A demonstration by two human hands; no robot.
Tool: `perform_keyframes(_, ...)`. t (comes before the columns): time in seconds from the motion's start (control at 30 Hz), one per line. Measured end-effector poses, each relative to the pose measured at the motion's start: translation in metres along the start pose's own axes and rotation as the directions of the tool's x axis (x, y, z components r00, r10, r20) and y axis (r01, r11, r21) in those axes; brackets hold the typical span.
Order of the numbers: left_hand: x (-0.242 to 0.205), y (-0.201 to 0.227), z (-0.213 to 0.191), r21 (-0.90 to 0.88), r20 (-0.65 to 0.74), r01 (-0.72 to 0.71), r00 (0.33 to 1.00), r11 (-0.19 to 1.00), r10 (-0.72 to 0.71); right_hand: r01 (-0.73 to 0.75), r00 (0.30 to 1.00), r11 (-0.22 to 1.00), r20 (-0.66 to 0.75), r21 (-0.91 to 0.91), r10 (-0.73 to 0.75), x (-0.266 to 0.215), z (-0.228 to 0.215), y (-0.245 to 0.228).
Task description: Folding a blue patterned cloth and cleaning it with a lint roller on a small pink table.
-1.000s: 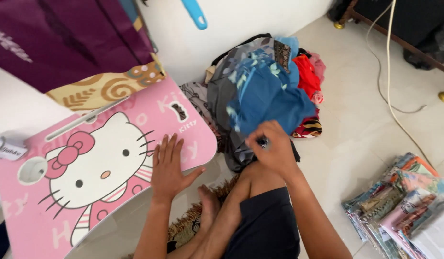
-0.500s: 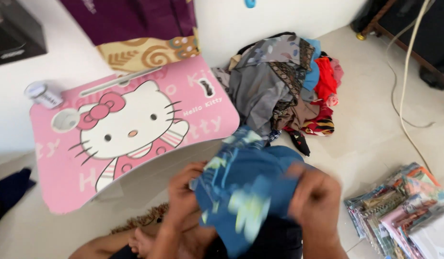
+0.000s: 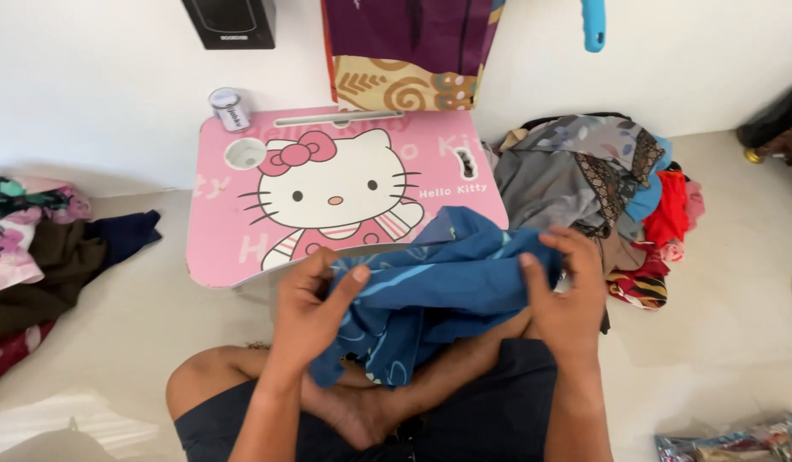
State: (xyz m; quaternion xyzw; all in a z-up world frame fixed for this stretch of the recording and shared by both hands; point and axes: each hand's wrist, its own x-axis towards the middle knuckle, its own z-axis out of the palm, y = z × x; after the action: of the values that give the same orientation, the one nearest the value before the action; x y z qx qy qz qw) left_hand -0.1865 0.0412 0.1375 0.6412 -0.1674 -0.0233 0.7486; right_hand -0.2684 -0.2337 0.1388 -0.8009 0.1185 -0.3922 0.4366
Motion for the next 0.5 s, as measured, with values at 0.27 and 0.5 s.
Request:
perform_keyframes(0.27, -0.006, 0.017, 0.031, 0.067, 0.289, -0.072, 0.956, 0.995, 0.050, 0.175, 0.836, 0.966, 0.490, 0.190, -0.248, -0.034, 0.039, -0.053)
perform_keyframes(0.5, 0.003, 0.003, 0.026, 0.099, 0.031, -0.067, 0.997, 0.993, 0.065, 0.065, 0.896, 0.965, 0.412, 0.252, -0.168, -0.024, 0.063, -0.040)
